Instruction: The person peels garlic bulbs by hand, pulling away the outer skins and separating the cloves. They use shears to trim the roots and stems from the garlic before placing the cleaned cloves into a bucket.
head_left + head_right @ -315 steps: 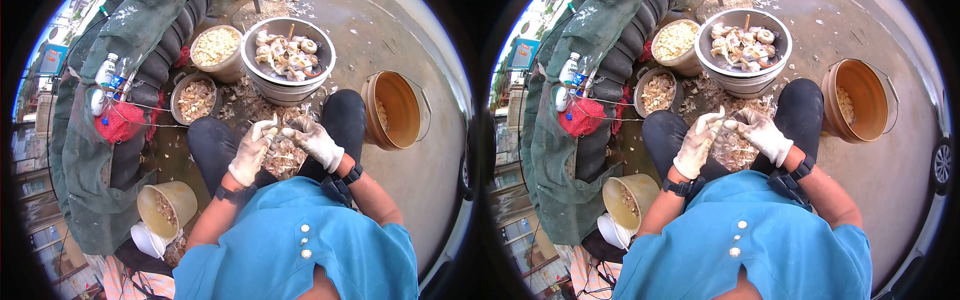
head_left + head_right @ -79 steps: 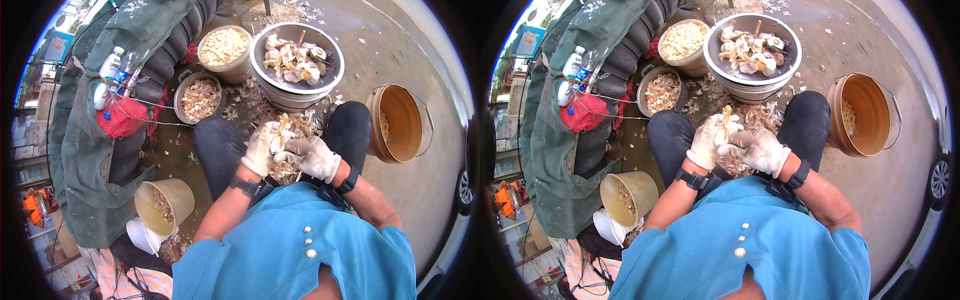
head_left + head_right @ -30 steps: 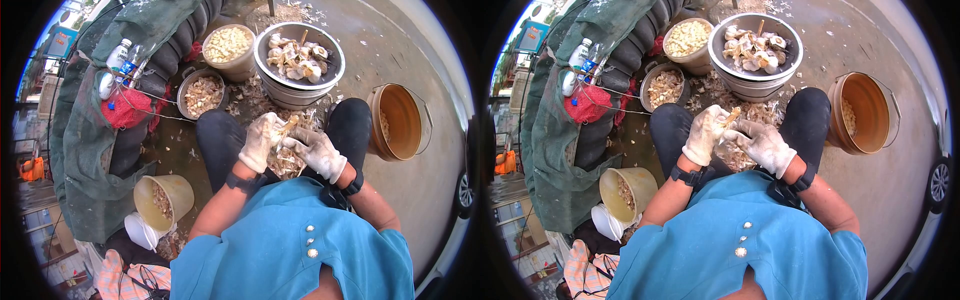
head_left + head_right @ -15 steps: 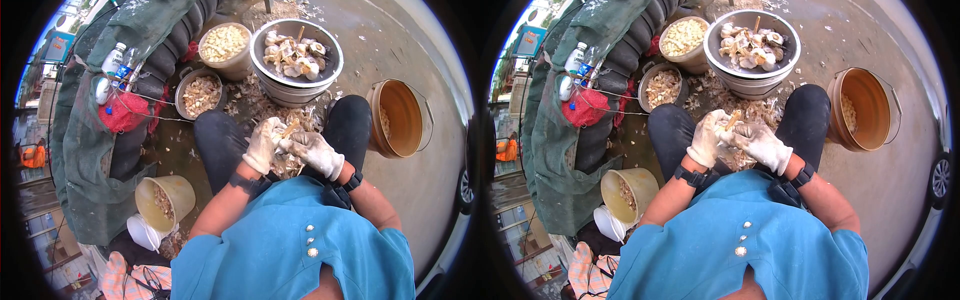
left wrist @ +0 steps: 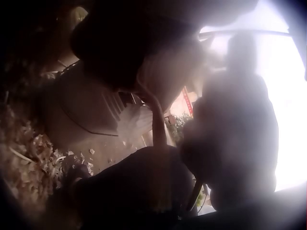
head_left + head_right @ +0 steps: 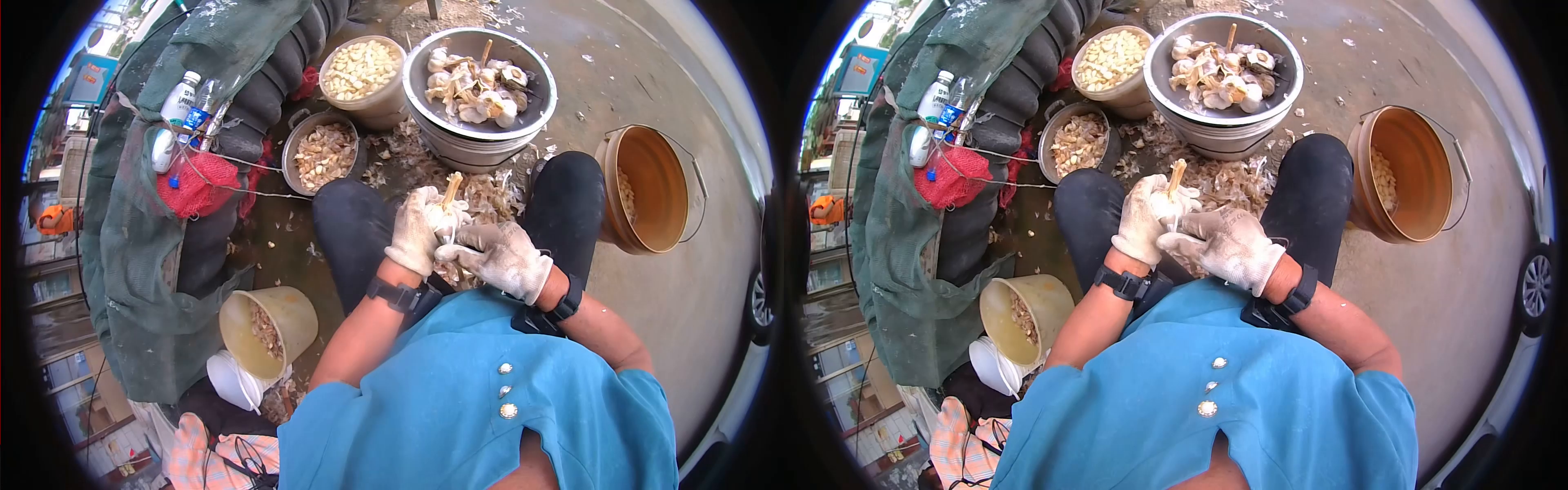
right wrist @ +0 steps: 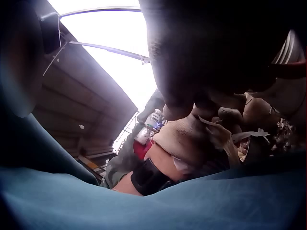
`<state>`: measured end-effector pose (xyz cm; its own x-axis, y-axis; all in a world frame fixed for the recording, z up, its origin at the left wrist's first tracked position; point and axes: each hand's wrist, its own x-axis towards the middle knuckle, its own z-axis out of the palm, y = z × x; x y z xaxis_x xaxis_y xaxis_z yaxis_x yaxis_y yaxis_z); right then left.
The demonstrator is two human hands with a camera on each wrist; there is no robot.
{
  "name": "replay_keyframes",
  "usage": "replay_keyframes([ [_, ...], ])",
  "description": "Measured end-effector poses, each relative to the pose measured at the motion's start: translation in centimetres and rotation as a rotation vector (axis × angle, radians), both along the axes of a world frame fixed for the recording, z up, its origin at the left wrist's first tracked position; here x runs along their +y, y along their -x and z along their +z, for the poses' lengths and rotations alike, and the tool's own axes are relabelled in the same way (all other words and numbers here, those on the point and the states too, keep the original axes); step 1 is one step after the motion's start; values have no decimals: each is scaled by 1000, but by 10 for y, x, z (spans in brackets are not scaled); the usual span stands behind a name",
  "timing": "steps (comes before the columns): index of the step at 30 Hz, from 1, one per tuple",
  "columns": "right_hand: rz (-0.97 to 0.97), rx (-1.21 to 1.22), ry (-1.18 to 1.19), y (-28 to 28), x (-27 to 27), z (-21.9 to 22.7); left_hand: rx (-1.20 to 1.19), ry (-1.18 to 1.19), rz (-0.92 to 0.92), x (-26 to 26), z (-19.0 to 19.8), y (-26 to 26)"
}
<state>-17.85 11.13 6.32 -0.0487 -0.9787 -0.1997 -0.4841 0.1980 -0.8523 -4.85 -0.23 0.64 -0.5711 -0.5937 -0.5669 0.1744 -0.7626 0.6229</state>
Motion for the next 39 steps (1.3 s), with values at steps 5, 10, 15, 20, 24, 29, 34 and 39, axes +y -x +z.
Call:
replay_keyframes([
  [5,-63,-249,11,-3,6,-14,152,-190,-22,-15,-15,-12],
  [10,-212,-300,-124,9,-3,-17,-280,485,-124,-2,18,-5],
  [15,-223,-237,-71,9,2,-45,-321,612,-131,-1,18,-4],
  [20,-194,-262,-204,10,-3,-19,-150,233,-128,-4,16,-4],
  [24,-180,-275,-148,10,-2,-22,-431,600,-237,-1,19,0],
  [29,-187,-350,-241,13,-4,-11,-554,987,-306,5,15,3],
  [34,-209,-558,-215,7,-2,-21,-484,1106,-310,8,18,4],
  [39,-158,-553,-252,8,0,-39,-388,1037,-282,5,13,1],
])
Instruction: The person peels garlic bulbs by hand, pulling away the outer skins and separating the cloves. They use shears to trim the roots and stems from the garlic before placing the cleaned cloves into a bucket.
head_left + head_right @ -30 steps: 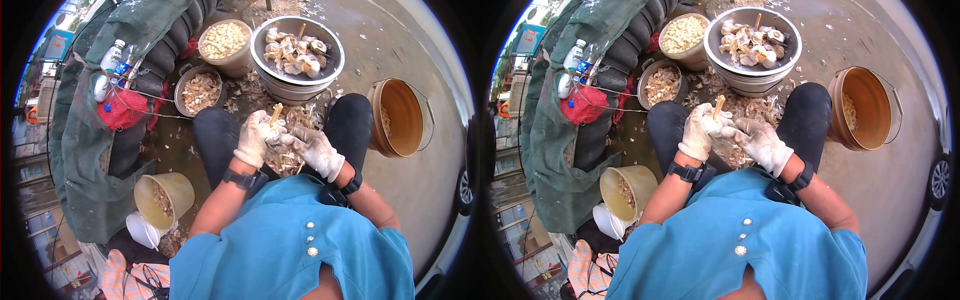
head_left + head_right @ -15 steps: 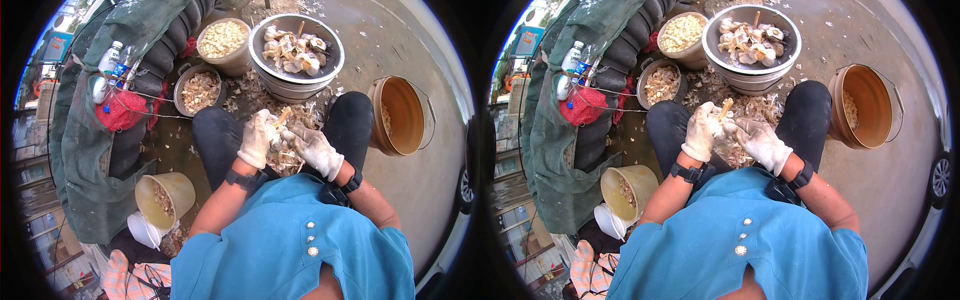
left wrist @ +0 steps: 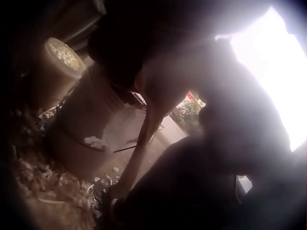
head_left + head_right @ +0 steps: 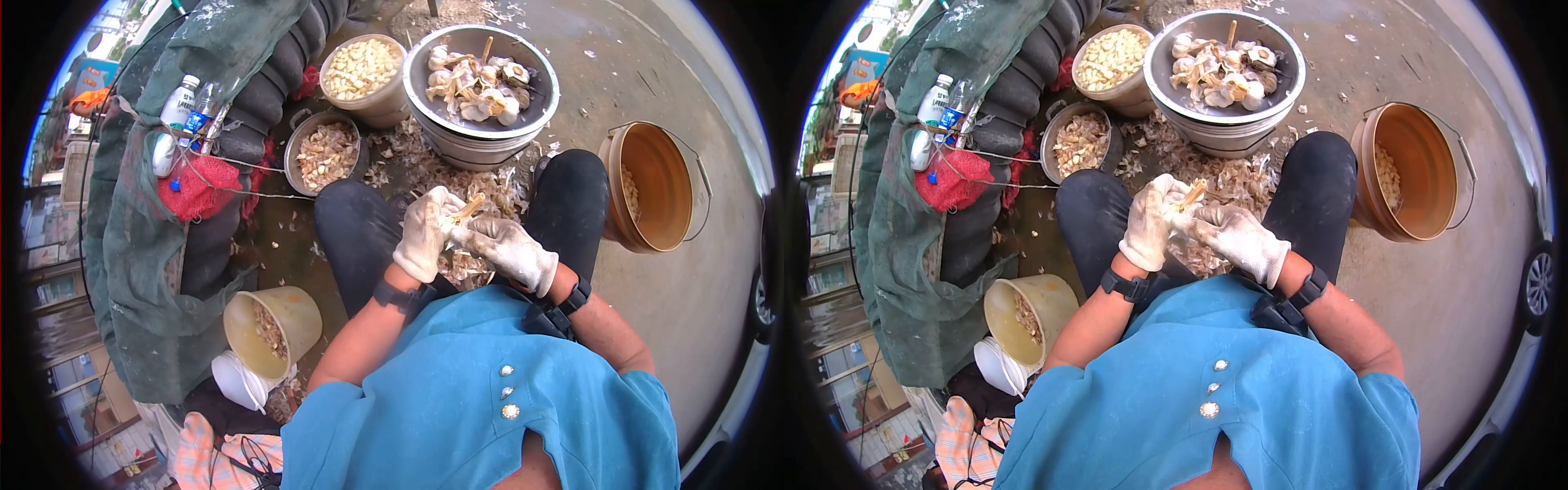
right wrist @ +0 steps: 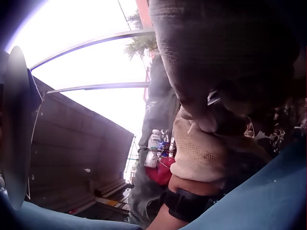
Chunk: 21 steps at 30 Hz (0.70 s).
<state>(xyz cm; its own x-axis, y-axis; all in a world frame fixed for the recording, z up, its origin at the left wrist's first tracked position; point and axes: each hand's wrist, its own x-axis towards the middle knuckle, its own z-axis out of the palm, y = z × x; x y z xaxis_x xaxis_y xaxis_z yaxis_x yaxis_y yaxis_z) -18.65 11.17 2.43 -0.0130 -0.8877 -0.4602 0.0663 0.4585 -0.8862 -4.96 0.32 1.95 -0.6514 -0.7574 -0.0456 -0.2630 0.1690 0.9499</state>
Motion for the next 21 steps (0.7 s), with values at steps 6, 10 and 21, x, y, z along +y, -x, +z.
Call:
replay_keyframes([
  [6,51,-45,-190,5,-1,35,95,-243,-16,2,-6,-3],
  [10,-23,-110,-179,0,-2,43,120,-297,48,5,-9,-1],
  [21,75,223,27,-3,-5,27,-181,170,32,3,-36,-7],
])
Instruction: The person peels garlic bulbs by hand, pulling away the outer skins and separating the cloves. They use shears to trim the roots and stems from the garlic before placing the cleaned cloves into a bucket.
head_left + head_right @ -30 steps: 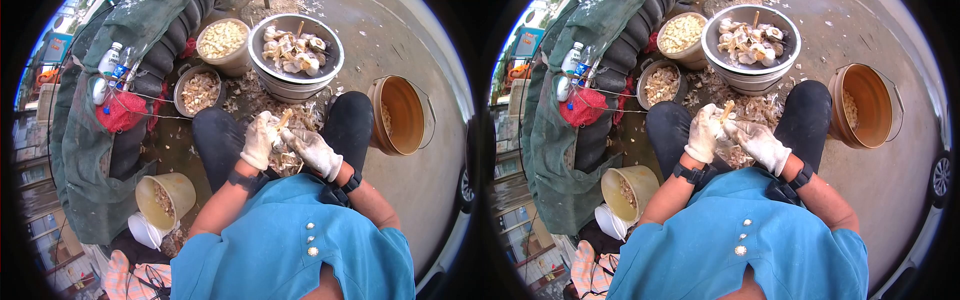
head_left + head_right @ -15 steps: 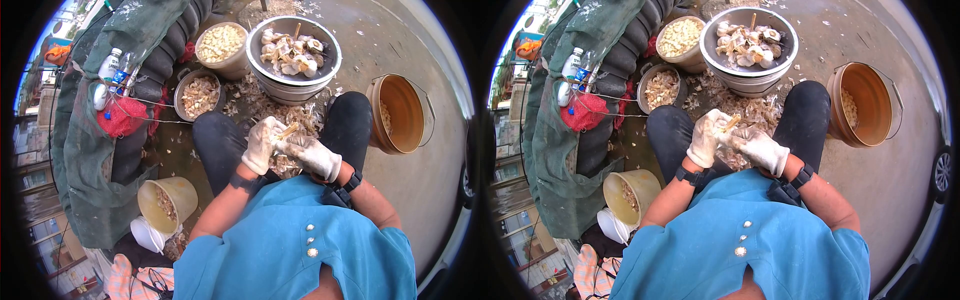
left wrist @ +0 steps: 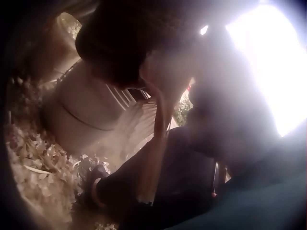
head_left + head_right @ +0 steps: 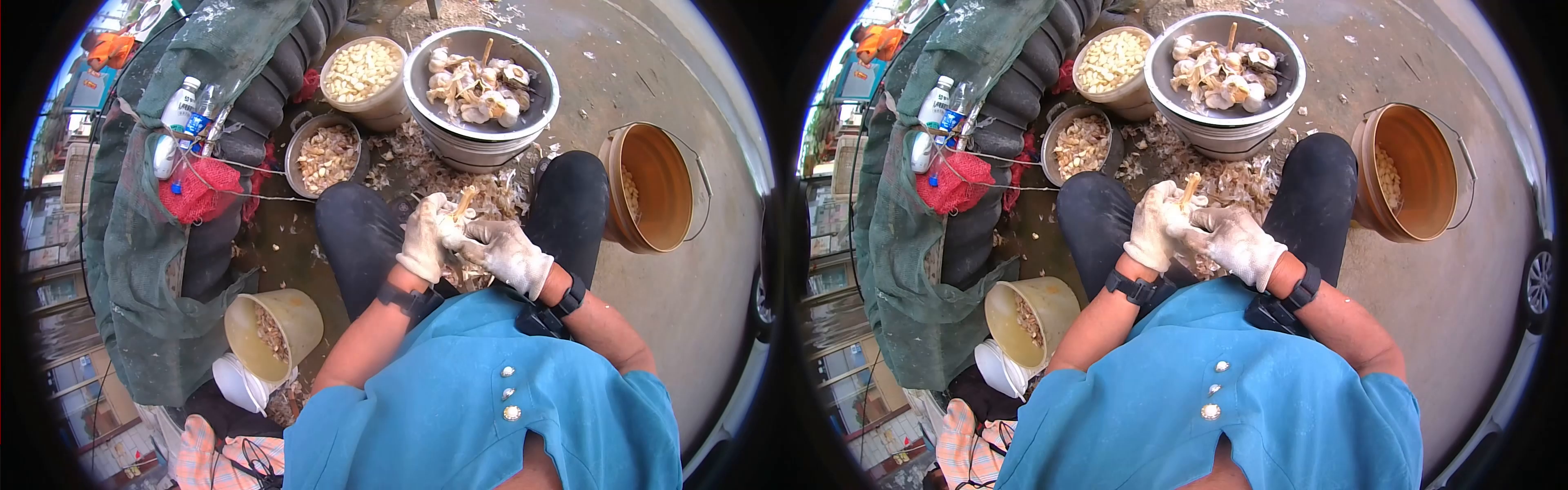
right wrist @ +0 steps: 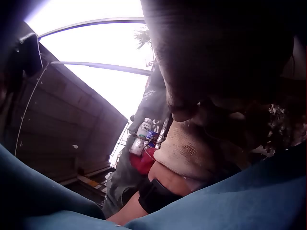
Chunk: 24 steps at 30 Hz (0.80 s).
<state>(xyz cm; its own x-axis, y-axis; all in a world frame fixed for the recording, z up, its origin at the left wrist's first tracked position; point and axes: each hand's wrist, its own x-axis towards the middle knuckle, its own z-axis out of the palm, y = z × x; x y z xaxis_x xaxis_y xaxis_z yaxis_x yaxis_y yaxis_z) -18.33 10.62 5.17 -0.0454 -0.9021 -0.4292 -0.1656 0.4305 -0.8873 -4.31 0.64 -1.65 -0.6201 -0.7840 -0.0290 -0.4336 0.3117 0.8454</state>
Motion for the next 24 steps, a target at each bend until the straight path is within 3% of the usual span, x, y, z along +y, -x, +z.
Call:
replay_keyframes([
  [2,21,-7,-55,-2,-3,4,50,-136,28,-1,-6,-2],
  [4,174,193,-73,-2,-3,3,201,-556,123,-2,9,0],
  [5,174,194,-73,-3,-1,-2,202,-557,123,-2,16,4],
  [7,270,348,127,-8,3,-10,512,-1029,301,-2,28,7],
  [8,241,317,168,-7,7,-10,490,-867,231,-2,14,3],
  [9,242,319,169,-6,5,-3,492,-866,231,-5,13,3],
  [11,295,386,103,-5,1,5,647,-1405,295,-13,12,0],
  [15,264,382,140,0,2,-8,678,-1423,171,-18,8,-2],
  [17,206,194,-31,3,-5,7,584,-1264,297,-16,31,1],
  [18,198,220,20,4,-5,3,584,-1259,300,-17,30,-1],
  [21,174,69,-19,10,-3,6,778,-1443,213,-20,25,-4],
  [24,72,6,42,8,0,-3,736,-1449,247,-19,27,-6],
])
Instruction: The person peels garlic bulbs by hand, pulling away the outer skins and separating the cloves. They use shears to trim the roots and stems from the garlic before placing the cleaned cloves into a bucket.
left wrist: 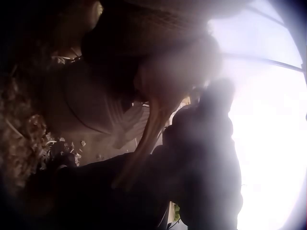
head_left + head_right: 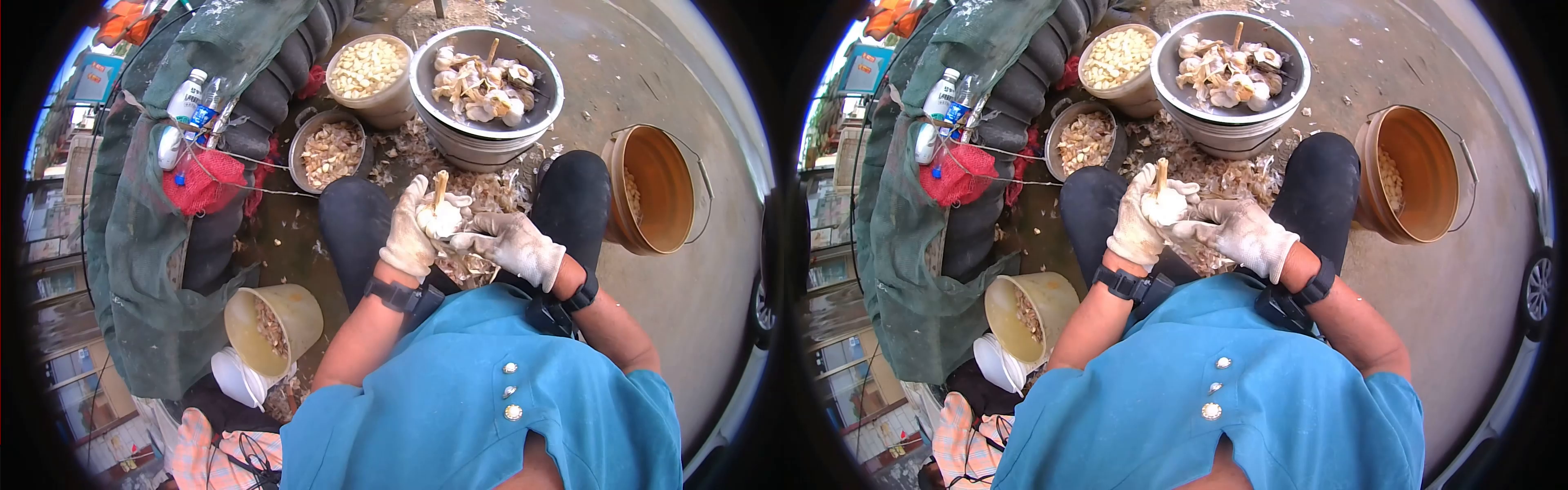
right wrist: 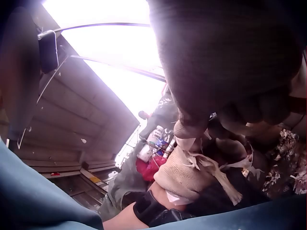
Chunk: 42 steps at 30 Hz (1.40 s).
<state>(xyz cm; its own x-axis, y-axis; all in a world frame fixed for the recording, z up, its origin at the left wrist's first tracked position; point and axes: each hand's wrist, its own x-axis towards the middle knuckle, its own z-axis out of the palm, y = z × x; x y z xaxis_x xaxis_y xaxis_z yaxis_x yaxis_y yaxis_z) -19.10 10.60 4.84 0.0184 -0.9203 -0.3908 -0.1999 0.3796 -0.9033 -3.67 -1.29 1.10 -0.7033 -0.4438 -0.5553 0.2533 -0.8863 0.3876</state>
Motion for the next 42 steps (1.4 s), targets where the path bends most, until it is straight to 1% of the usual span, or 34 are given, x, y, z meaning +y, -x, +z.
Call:
replay_keyframes([
  [1,-48,-76,-16,0,-1,2,-1,1,3,0,2,-1],
  [3,-51,-42,23,5,1,4,-33,16,-29,2,5,-2],
  [5,-59,28,103,10,3,7,3,23,-59,3,3,-2],
  [6,-71,-4,64,8,3,25,35,30,-90,3,1,-2],
  [7,-71,-5,64,6,4,22,34,30,-90,3,-3,-4],
  [9,-56,187,148,3,6,15,5,12,-109,2,-8,-6],
  [10,-56,188,150,2,7,16,5,14,-108,4,-6,-6],
  [13,-37,151,191,-2,8,21,-21,67,-137,9,-1,-6],
  [15,-32,159,137,-4,8,22,-132,144,-120,12,1,-7],
  [19,17,156,61,-4,10,28,-116,70,-155,15,16,-4],
  [21,-9,131,149,-6,16,24,-342,297,-155,22,29,2],
  [22,10,131,43,-5,14,28,-374,370,-161,25,36,3],
  [23,11,131,49,-3,14,25,-374,376,-159,24,35,4],
  [25,28,117,-28,-1,15,12,-364,312,-232,22,33,5],
  [26,19,-38,-11,2,15,9,-375,317,-325,17,34,3],
  [27,20,-37,-6,5,14,10,-376,323,-322,16,39,4],
  [29,1,-24,-34,11,11,11,-229,253,-355,14,49,6],
  [30,-4,-22,-30,12,9,11,-232,283,-311,16,47,10],
  [31,-58,-98,-38,14,7,11,-229,287,-315,15,47,10],
  [33,-162,-253,-61,14,1,13,-106,856,-335,11,43,8],
  [34,-218,-509,-127,12,-5,25,-241,1177,-276,8,33,13],
  [35,-219,-507,-131,8,-11,22,-239,1173,-276,4,28,13],
  [37,-329,-816,6,1,-20,7,-173,659,-278,-3,27,17],
  [38,-288,-691,-153,12,-22,-2,-165,592,-261,-8,15,17],
  [39,-287,-689,-159,14,-28,-2,-164,587,-259,-12,20,19],
  [41,-256,-543,-186,19,-38,4,-247,312,-279,-18,34,23],
  [42,-256,-543,-189,24,-43,6,-247,309,-278,-22,32,26],
])
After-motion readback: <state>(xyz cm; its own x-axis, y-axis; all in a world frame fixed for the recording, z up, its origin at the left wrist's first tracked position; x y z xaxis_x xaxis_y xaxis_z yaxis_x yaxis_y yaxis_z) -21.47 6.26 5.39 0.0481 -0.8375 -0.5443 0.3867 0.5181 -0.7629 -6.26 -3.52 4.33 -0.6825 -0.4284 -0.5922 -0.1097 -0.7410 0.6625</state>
